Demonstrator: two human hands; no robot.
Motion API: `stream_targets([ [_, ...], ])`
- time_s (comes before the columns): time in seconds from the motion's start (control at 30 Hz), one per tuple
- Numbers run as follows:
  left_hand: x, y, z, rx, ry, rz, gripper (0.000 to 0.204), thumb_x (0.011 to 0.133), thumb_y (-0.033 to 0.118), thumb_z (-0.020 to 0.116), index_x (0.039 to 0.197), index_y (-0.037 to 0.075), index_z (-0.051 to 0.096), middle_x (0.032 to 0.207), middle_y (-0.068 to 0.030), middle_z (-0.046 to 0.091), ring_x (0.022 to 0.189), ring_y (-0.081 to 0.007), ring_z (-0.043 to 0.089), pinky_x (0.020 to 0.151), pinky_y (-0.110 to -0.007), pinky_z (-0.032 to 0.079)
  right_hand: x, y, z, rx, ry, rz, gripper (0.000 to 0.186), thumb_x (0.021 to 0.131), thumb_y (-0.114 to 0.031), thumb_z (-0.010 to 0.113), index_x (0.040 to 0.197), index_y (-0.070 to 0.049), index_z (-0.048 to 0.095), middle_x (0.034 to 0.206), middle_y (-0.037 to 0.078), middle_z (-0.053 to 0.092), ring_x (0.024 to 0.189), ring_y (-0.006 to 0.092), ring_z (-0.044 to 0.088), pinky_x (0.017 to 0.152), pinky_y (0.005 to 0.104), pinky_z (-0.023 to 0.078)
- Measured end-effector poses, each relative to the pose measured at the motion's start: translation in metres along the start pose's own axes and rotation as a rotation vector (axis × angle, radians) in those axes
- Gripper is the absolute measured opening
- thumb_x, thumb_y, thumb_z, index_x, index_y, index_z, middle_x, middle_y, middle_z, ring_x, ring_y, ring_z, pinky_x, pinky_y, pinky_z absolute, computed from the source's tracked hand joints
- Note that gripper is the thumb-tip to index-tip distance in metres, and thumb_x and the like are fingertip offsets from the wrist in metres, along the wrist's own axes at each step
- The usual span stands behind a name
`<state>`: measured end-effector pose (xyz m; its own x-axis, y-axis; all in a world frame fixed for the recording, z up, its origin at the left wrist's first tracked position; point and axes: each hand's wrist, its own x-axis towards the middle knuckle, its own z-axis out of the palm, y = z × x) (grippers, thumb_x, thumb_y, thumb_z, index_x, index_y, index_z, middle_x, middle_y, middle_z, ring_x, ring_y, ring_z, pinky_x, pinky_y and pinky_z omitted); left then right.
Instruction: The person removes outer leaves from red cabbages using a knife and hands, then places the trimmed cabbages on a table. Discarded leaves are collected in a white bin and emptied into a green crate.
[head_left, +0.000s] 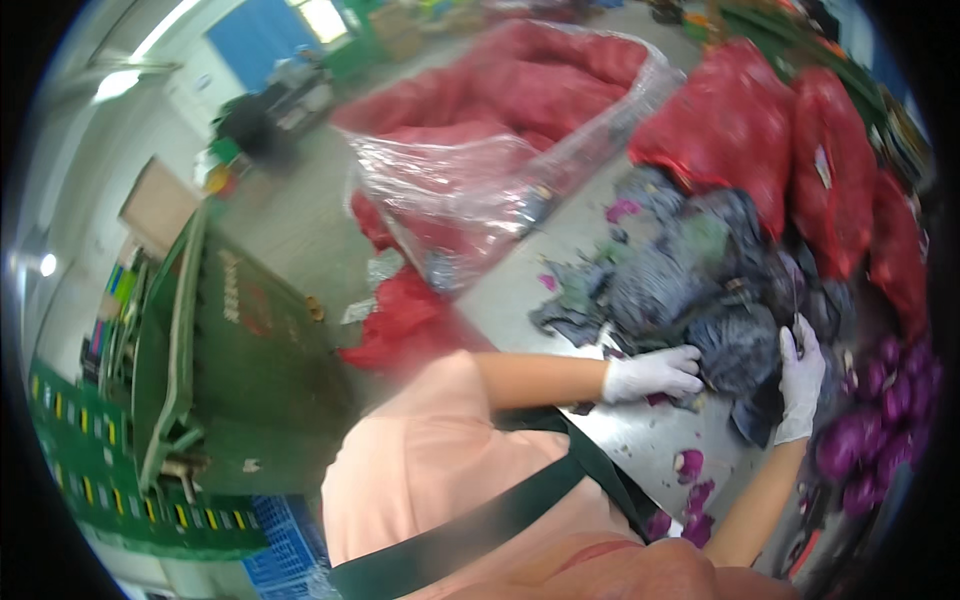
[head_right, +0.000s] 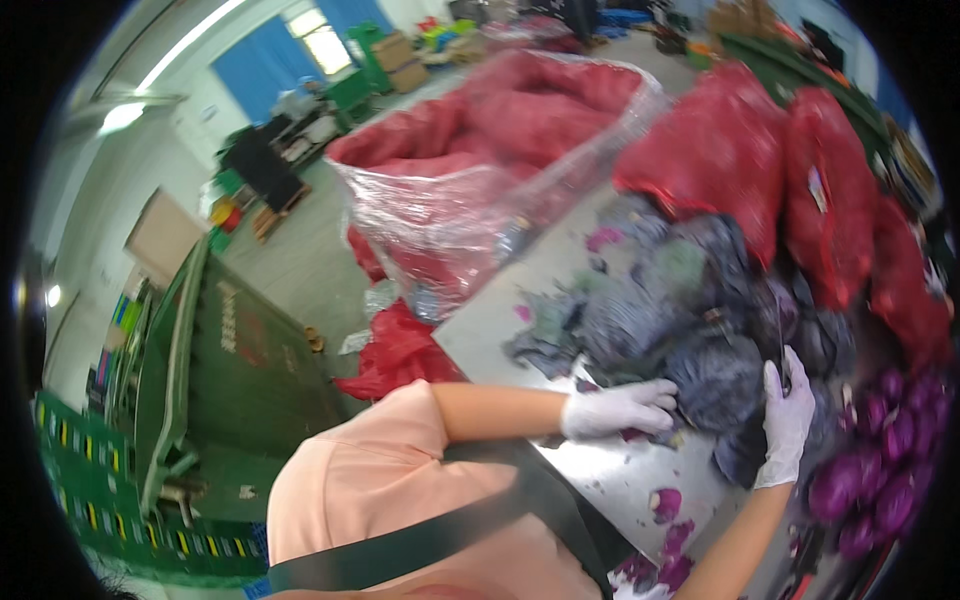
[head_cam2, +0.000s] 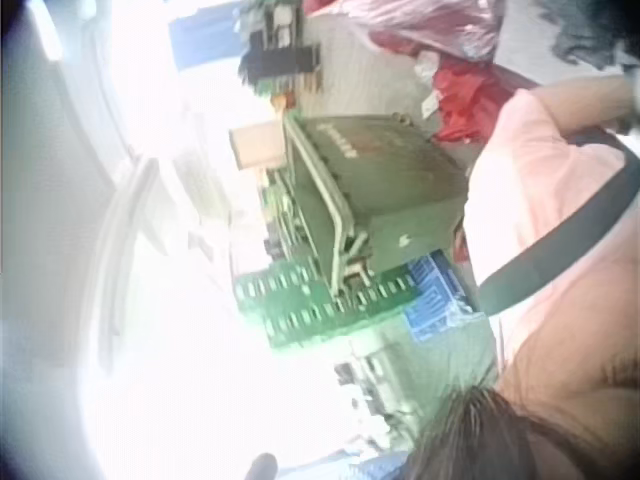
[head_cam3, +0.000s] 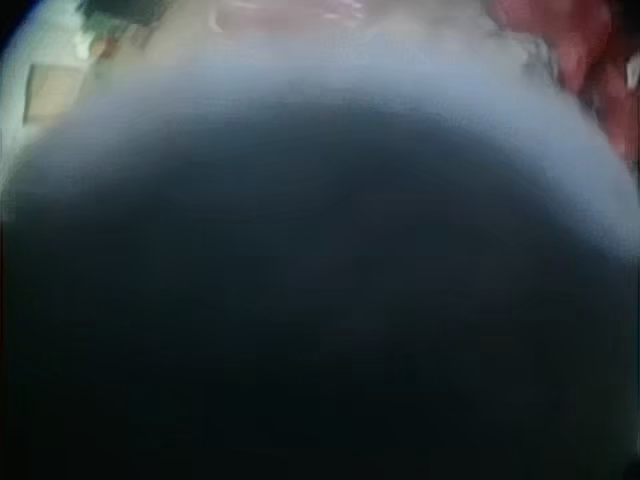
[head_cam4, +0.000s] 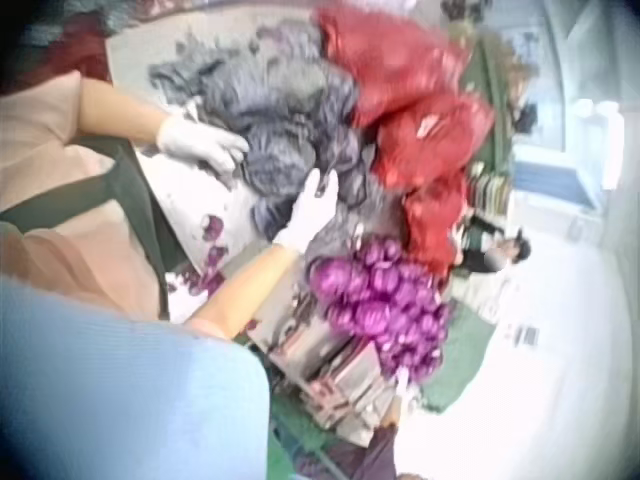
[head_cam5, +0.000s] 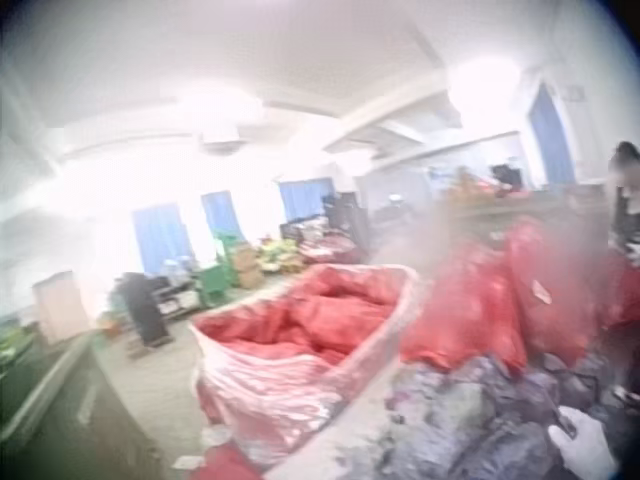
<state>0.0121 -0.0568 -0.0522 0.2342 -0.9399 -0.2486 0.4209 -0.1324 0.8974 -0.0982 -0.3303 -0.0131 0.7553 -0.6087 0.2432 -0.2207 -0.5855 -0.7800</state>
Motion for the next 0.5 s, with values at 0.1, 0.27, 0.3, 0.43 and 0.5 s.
stream_targets([
  [0.1,0.025,-0.002,0.014,-0.259,0.025,-0.004,0.089,0.092,0.014,0.065,0.159,0.0,0.008,0.12,-0.0092,0.057,0.111,-0.0148,0.054,0.098,-0.032,0.046,0.027,0.044,0.009,-0.029,-0.024,-0.099,0.049,0.099,-0.033,0.064,0.131,0.005,0.061,0.12,0.013,0.071,0.112,0.0222,0.064,0.098,0.0338,0.047],
  [0.27,0.039,0.011,0.029,-0.259,0.242,-0.041,0.103,0.082,0.018,0.07,0.16,0.004,0.003,0.12,-0.0198,0.053,0.098,-0.026,0.059,0.092,-0.041,0.049,0.006,0.008,0.014,0.348,-0.254,0.154,0.049,0.103,-0.034,0.057,0.134,0.004,0.06,0.12,0.008,0.07,0.099,0.013,0.062,0.088,0.0273,0.048],
  [0.3,0.038,0.015,0.034,-0.21,0.191,-0.051,0.108,0.079,0.021,0.071,0.16,0.005,0.002,0.129,-0.0241,0.05,0.105,-0.0309,0.058,0.096,-0.043,0.048,-0.003,0.01,0.012,0.361,-0.204,0.037,0.046,0.103,-0.03,0.057,0.135,0.002,0.06,0.124,0.008,0.069,0.102,0.0134,0.063,0.091,0.0275,0.048],
  [0.43,0.029,-0.028,0.048,-0.304,0.305,0.04,0.084,0.077,0.011,0.071,0.146,0.001,0.025,0.082,-0.0089,0.053,0.058,-0.0161,0.05,0.049,-0.033,0.041,-0.073,-0.037,0.014,0.108,-0.045,-0.152,0.042,0.1,-0.014,0.058,0.139,0.0,0.057,0.138,0.012,0.063,0.126,0.0235,0.058,0.109,0.034,0.04],
  [0.5,0.002,-0.035,0.079,-0.341,0.286,0.051,0.086,0.079,0.009,0.069,0.149,0.0,0.02,0.078,-0.0062,0.054,0.059,-0.0138,0.051,0.051,-0.03,0.043,-0.108,-0.043,0.001,0.015,-0.001,-0.177,0.048,0.095,-0.008,0.061,0.141,0.003,0.053,0.143,0.013,0.059,0.134,0.0251,0.052,0.114,0.0364,0.036],
])
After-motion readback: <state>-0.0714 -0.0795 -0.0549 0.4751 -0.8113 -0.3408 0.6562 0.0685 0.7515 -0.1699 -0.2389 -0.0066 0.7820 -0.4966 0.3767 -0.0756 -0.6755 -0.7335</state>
